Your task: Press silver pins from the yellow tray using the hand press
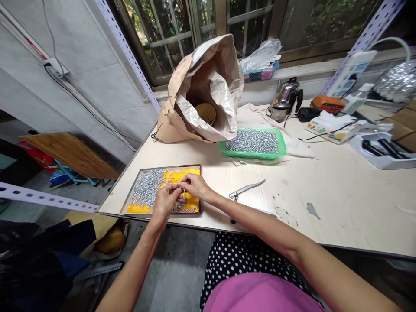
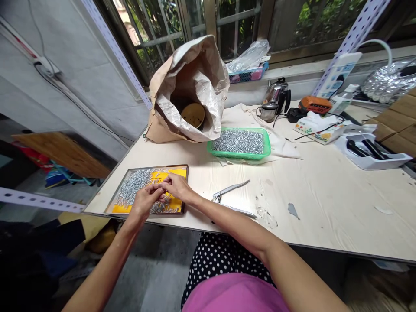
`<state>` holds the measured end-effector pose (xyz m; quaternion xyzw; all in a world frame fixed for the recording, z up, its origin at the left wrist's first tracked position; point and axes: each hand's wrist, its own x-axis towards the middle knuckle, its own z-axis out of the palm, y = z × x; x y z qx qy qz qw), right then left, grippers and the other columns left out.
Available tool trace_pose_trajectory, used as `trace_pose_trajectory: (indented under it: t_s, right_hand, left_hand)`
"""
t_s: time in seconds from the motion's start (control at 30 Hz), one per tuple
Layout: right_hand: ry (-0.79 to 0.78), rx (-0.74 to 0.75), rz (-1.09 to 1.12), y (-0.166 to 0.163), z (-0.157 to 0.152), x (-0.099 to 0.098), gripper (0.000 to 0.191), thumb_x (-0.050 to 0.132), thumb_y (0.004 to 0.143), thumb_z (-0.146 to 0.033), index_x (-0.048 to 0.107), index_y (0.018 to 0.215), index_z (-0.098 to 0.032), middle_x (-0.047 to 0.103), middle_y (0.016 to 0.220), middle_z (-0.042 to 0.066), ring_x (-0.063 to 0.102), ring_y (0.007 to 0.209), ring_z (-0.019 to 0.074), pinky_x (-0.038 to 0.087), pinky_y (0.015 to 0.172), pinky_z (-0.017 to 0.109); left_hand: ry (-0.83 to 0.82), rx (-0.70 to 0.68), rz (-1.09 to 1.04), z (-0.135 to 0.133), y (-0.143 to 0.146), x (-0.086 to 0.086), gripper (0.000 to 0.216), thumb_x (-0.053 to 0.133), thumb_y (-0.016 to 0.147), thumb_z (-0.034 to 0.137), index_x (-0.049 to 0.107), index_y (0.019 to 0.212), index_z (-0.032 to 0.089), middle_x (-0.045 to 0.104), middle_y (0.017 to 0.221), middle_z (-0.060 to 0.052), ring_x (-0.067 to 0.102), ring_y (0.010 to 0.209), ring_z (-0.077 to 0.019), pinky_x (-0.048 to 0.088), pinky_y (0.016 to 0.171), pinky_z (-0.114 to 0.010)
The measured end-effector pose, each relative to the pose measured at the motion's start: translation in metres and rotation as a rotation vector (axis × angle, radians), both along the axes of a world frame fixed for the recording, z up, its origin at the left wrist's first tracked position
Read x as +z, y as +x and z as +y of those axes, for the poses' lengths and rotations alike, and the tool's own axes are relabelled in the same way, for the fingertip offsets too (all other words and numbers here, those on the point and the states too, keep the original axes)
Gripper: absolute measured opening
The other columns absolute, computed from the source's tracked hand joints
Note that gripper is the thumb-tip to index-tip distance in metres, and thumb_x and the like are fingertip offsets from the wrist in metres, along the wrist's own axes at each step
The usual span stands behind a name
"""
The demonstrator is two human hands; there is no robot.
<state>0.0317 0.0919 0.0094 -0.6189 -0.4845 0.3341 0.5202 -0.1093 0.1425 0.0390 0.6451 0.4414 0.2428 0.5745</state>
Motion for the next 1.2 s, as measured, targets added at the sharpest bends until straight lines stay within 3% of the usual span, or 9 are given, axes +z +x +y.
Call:
trace_pose_trajectory:
  t_s: [0.13,0.3,0.43,0.47,0.57,0.67,0.87,1.03,1.2]
  right_hand:
    - [-0.01,0.012,0.027,-0.002,0.008,-0.008,0.018,0.066,0.089,-0.03,0.064,0.077,-0.017,0.064,0.065,-0.003,0.061,0.065,0.011,0.043,0.063,0.021]
    - [-0.103,0.016,-0.004,-0.008,0.018,-0.01,0.017,0.05,0.098,-0.023,0.062,0.088,-0.016,0.066,0.07,-0.001,0.063,0.063,0.011,0.048,0.061,0.022]
    - [-0.113,0.018,-0.174,-0.002,0.012,0.005,0.009,0.059,0.094,-0.017,0.064,0.101,-0.014,0.069,0.099,0.006,0.065,0.092,0.0164,0.052,0.084,0.03]
    - [-0.08,0.012,-0.251,0.004,0.004,0.011,0.018,0.064,0.091,-0.017,0.063,0.109,-0.014,0.067,0.111,0.009,0.063,0.102,0.0186,0.05,0.091,0.032]
    - [0.014,-0.005,-0.559,0.032,-0.043,0.028,0.039,0.064,0.094,-0.021,0.054,0.131,-0.015,0.056,0.13,0.013,0.056,0.117,0.0209,0.045,0.099,0.035]
    - [-0.083,-0.017,-0.696,0.063,-0.114,0.033,0.027,0.052,0.101,-0.023,0.06,0.125,-0.015,0.06,0.117,0.01,0.06,0.103,0.0188,0.047,0.093,0.033]
    - [-0.416,-0.006,-0.849,0.084,-0.235,0.004,0.015,0.058,0.097,-0.02,0.066,0.108,-0.015,0.059,0.105,0.008,0.058,0.085,0.0168,0.043,0.07,0.028]
    - [-0.482,-0.07,-0.917,0.084,-0.252,-0.02,0.015,0.052,0.096,-0.011,0.065,0.101,-0.016,0.061,0.103,0.008,0.055,0.086,0.0174,0.037,0.066,0.028]
    - [-0.448,-0.102,-0.96,0.086,-0.25,-0.026,0.022,0.045,0.094,-0.003,0.063,0.099,-0.015,0.061,0.099,0.007,0.053,0.082,0.0169,0.033,0.065,0.03]
  left_hand:
    - [-0.185,0.043,-0.062,0.004,0.0,0.003,0.038,0.09,0.056,0.032,0.067,0.079,0.012,0.069,0.065,0.0,0.061,0.053,-0.0095,0.057,0.056,-0.022]
    - [-0.3,0.114,-0.042,0.01,0.002,0.003,0.03,0.088,0.063,0.024,0.066,0.079,0.012,0.072,0.07,-0.004,0.064,0.055,-0.0094,0.058,0.06,-0.022]
    - [-0.122,0.239,-0.048,0.005,-0.003,0.008,0.035,0.088,0.061,0.033,0.068,0.082,0.012,0.069,0.07,-0.001,0.062,0.057,-0.0092,0.056,0.058,-0.021]
    - [-0.054,0.229,-0.05,0.0,-0.005,0.009,0.039,0.088,0.06,0.037,0.069,0.083,0.012,0.068,0.07,0.001,0.061,0.057,-0.0091,0.056,0.058,-0.022]
    - [0.03,0.062,-0.006,-0.023,-0.002,0.015,0.049,0.086,0.056,0.048,0.073,0.087,0.013,0.069,0.073,0.0,0.06,0.058,-0.0101,0.056,0.06,-0.024]
    - [-0.067,-0.156,0.087,-0.054,0.014,0.011,0.051,0.084,0.056,0.054,0.074,0.084,0.013,0.07,0.073,-0.002,0.06,0.058,-0.0116,0.055,0.06,-0.026]
    - [-0.193,-0.427,0.275,-0.093,0.062,-0.021,0.04,0.08,0.06,0.052,0.068,0.069,0.015,0.056,0.052,0.003,0.047,0.046,-0.009,0.04,0.044,-0.022]
    - [-0.213,-0.589,0.43,-0.1,0.084,-0.035,0.038,0.074,0.068,0.052,0.061,0.061,0.017,0.045,0.044,0.007,0.035,0.037,-0.0063,0.026,0.039,-0.021]
    - [-0.147,-0.64,0.549,-0.101,0.09,-0.039,0.041,0.072,0.069,0.055,0.057,0.055,0.018,0.04,0.041,0.007,0.03,0.036,-0.0058,0.02,0.039,-0.022]
